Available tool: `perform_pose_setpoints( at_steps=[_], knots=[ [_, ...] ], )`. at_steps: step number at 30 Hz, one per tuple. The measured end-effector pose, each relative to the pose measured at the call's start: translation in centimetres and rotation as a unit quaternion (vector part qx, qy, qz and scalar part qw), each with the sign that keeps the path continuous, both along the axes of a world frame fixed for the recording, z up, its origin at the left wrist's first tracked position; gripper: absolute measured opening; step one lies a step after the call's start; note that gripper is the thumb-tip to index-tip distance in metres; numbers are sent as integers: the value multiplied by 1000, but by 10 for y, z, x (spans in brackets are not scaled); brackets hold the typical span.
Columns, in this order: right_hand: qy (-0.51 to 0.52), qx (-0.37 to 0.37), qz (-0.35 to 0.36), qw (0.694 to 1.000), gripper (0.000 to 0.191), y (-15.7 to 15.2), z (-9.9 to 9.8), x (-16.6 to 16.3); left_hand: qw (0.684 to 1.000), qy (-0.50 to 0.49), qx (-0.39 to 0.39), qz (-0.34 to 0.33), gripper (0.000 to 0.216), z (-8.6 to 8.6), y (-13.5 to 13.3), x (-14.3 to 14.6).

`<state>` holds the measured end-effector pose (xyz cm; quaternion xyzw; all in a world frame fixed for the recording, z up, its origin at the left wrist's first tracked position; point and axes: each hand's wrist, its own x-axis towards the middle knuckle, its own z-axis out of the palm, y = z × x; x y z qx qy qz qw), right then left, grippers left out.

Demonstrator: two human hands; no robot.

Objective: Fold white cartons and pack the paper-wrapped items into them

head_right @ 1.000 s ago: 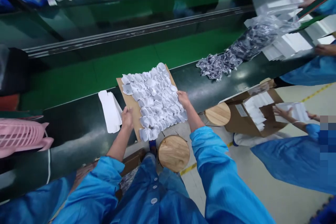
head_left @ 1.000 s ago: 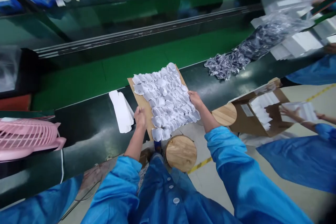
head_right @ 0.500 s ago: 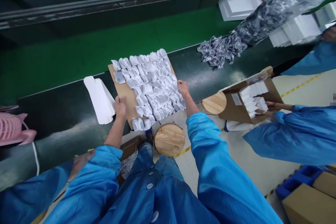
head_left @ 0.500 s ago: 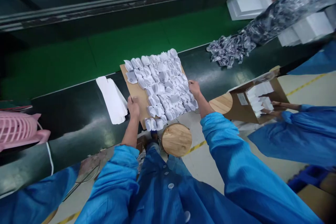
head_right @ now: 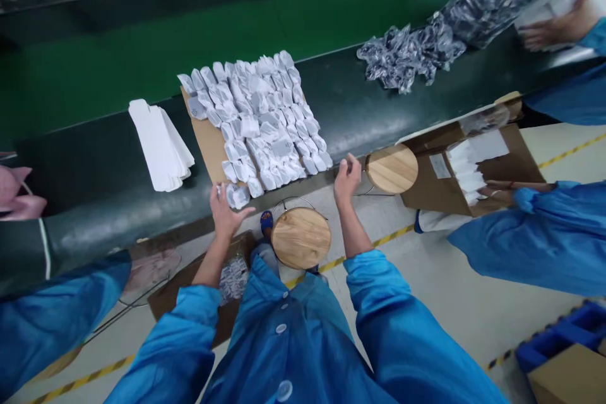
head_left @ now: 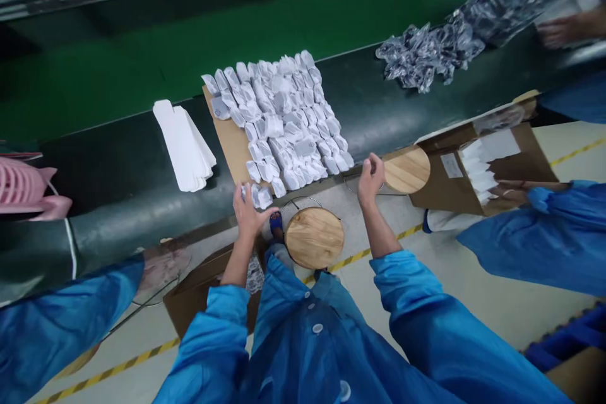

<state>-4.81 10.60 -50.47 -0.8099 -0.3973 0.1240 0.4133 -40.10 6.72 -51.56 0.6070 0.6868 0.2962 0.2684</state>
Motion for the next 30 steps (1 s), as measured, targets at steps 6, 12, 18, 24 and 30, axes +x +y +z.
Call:
perform_pose_setpoints(
  at_steps=[6,12,18,24,30],
  knots=[
    [42,-88,87,991,34,-117,-19,-10,998,56,10,33,94,-17,25,8],
    [78,-198,192,958,28,-199,-18,-15,998,31,51,28,118,-4,26,5],
    [110,-244,321,909,30,-189,-12,-66,991,-24,61,117,105,-15,-23,5],
    [158,-231,402,872,34,-57,-14,-152,959,-115,-70,249,53,-68,-166,65],
    [148,-276,408,858,36,-48,-21,-152,911,-198,-287,219,33,-81,-271,111]
  ],
)
